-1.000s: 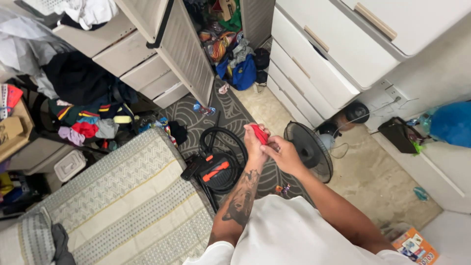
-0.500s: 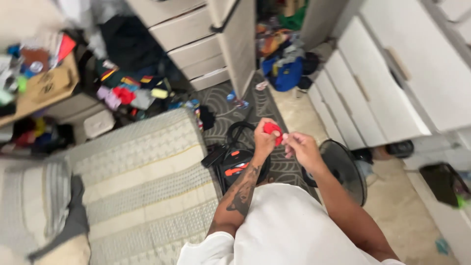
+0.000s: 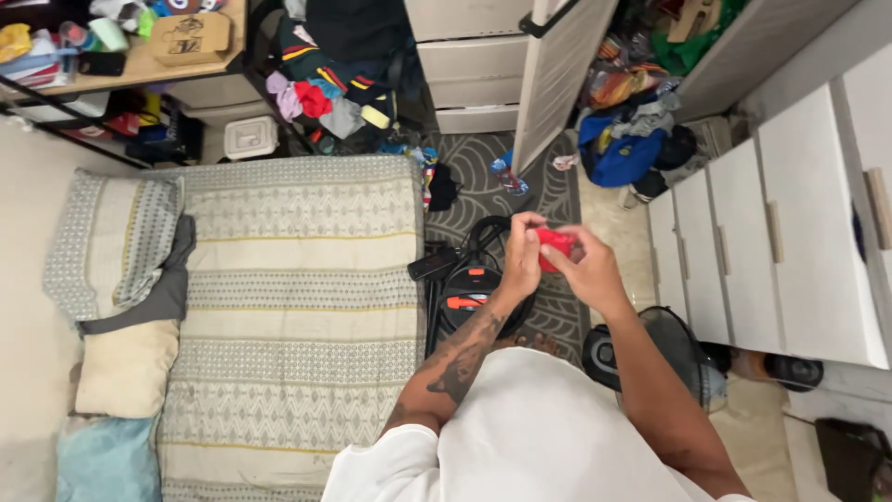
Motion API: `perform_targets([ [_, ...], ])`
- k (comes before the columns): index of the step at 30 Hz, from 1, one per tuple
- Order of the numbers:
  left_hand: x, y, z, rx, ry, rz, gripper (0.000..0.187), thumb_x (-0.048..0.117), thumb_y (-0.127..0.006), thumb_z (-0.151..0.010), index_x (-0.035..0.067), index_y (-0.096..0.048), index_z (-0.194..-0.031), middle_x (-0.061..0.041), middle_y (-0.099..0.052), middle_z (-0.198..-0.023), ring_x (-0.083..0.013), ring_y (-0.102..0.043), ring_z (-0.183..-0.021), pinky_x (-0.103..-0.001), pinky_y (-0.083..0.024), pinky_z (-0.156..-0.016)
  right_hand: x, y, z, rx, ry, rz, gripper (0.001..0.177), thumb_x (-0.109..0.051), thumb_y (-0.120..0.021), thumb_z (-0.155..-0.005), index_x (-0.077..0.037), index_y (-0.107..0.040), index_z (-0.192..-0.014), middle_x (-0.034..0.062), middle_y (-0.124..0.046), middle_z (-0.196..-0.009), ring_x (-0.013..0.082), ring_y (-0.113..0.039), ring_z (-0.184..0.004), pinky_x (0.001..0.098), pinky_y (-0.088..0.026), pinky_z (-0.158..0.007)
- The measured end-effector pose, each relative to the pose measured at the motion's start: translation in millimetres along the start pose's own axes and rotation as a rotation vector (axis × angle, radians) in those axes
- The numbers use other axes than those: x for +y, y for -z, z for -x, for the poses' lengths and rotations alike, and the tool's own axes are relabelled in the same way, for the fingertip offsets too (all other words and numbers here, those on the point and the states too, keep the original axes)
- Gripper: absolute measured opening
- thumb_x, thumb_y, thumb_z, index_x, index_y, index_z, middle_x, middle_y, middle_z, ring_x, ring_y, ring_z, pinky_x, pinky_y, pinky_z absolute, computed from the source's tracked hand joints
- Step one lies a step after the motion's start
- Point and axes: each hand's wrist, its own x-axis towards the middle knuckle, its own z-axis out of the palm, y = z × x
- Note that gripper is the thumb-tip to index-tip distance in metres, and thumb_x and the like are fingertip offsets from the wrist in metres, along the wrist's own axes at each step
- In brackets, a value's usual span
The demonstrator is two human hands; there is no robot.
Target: The person organizes a room by putting away toys, books, and educational materials into containers.
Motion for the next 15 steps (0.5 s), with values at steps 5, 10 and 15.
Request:
perform_targets([
  [5,-1,-57,-5,-0.164,0.037,0.129,0.047,0.043,-0.041,-0.114,0.001,-0.047,-0.135,-0.011,-0.057,-0.122,-0.0202,-0.058,-0.112,-0.033,-0.047,-0.103,7,64,13,0.08,-0.437,-0.148,0.031,-0.014,-0.075,-0.09,-0.002,-0.067,-0.117,0.0051,-0.071,-0.088,0.0137,-0.069,-0.071,0.0287,-0.056,-0.061],
  [10,-30,-122,-4,-0.462,0.222,0.383,0.045,0.025,-0.062,-0.104,0.003,-0.04,-0.136,-0.012,-0.052,-0.125,-0.0187,-0.061,-0.109,-0.032,-0.051,-0.087,-36,202,37,0.615,0.16,0.316,0.035,0.011,-0.058,-0.099,-0.001,-0.069,-0.129,0.0044,-0.062,-0.103,0.0133,-0.058,-0.083,0.0274,-0.046,-0.073],
  [15,-38,-171,-3,-0.672,0.346,0.393,0.044,0.018,-0.067,-0.101,0.005,-0.044,-0.136,-0.011,-0.055,-0.125,-0.0161,-0.067,-0.101,-0.027,-0.054,-0.078,-27,376,77,1.133,0.423,1.139,0.03,0.008,-0.069,-0.097,0.006,-0.067,-0.127,0.0197,-0.068,-0.121,0.0394,-0.064,-0.111,0.048,-0.05,-0.095],
])
